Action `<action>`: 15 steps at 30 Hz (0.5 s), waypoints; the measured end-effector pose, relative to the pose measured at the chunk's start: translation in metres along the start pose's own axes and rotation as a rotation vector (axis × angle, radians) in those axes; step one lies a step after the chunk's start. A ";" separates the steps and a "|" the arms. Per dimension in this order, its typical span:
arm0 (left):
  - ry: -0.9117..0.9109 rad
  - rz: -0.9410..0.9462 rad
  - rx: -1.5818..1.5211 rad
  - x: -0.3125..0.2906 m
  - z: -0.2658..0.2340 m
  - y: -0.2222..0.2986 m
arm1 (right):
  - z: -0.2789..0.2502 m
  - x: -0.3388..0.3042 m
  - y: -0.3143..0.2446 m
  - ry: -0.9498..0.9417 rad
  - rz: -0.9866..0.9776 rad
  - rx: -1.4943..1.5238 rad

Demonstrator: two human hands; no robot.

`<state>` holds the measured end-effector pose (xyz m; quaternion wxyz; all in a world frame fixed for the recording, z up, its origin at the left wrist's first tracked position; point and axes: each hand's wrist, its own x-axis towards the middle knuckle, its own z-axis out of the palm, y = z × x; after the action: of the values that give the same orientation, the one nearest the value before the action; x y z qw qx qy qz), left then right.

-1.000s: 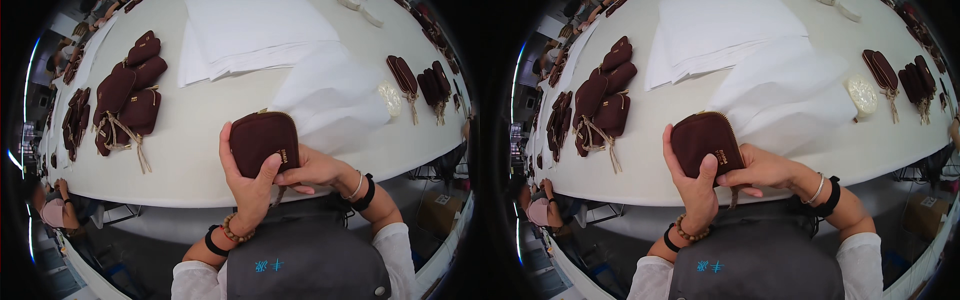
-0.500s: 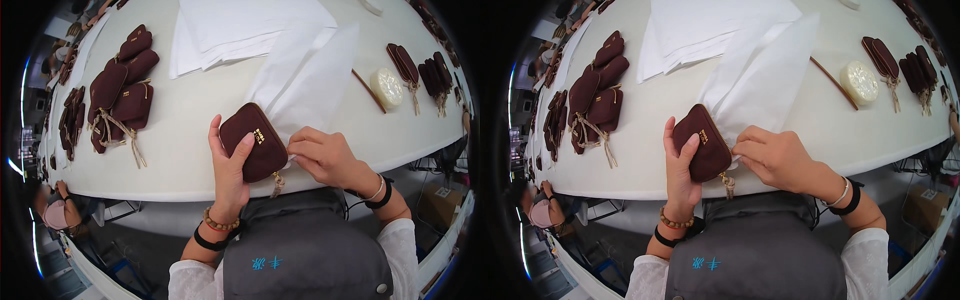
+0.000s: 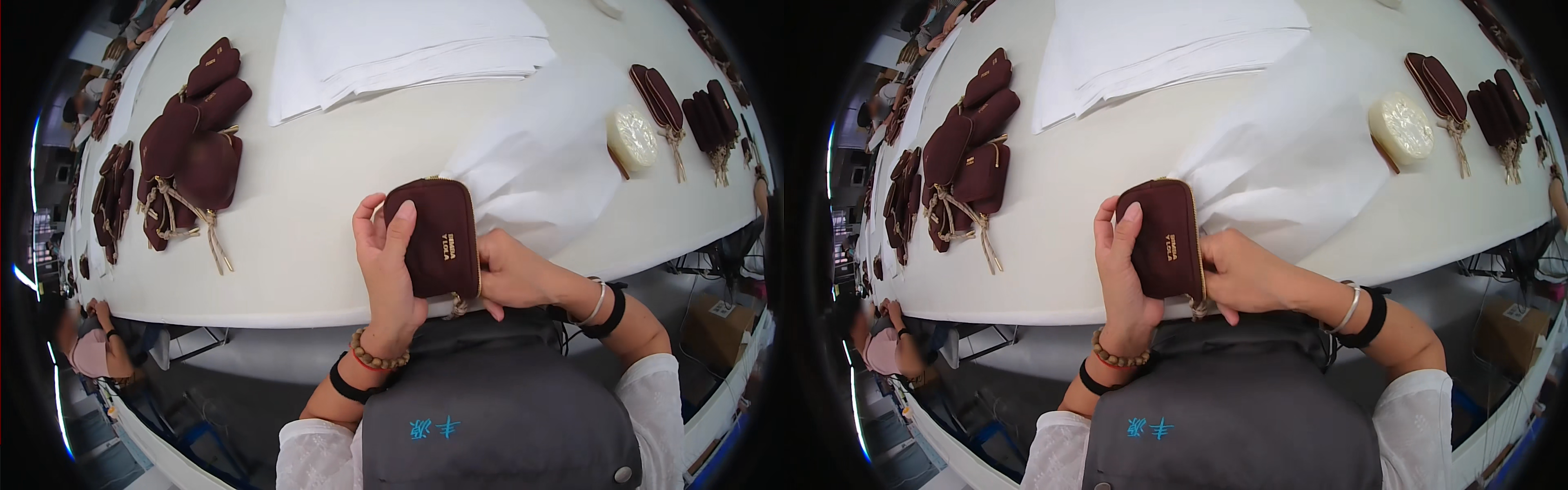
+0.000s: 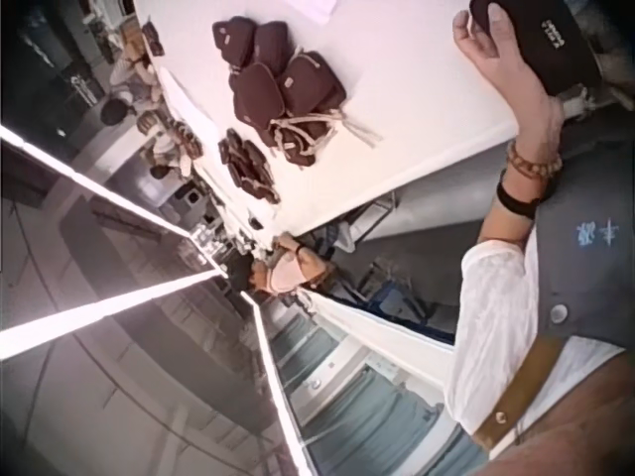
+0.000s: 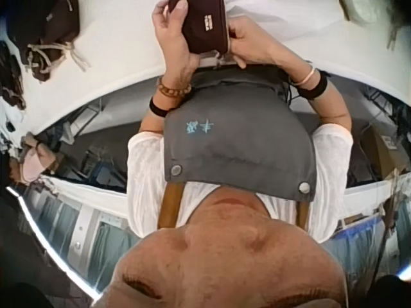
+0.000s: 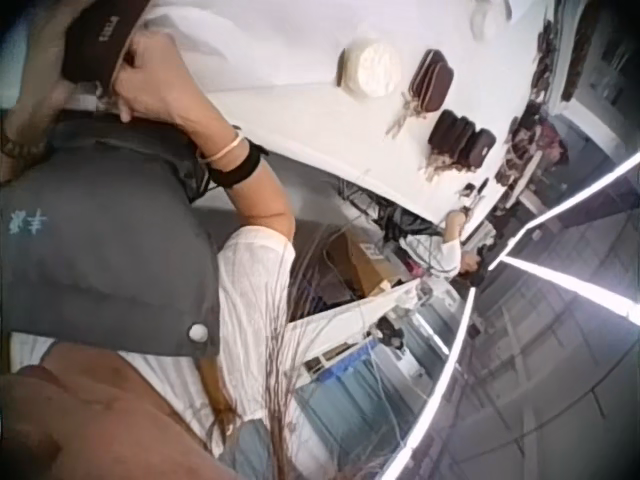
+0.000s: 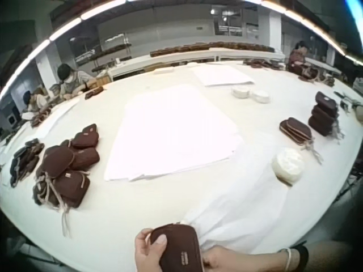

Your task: The person stuffs white tissue paper into small maroon pouches to maintain their shape. They open the zipper, insert the paper, and then close the pouch. The person also uses a white polishing block to rub the exterior of the pouches and a thin wooden stick to adjust the zipper area.

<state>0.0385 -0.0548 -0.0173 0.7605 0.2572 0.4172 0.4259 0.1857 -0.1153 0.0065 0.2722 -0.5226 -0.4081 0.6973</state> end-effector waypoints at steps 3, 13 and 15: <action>-0.089 -0.030 0.008 -0.004 0.003 0.006 | 0.008 0.009 0.004 0.204 -0.155 0.149; -0.027 0.101 0.034 -0.007 -0.007 -0.001 | 0.000 0.012 0.017 0.350 -0.644 -0.359; -0.018 0.094 0.033 -0.011 -0.005 -0.001 | -0.001 0.012 0.011 0.348 -0.475 -0.197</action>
<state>0.0316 -0.0651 -0.0160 0.7390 0.2927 0.4049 0.4520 0.1835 -0.1112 -0.0094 0.4414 -0.5479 -0.5317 0.4714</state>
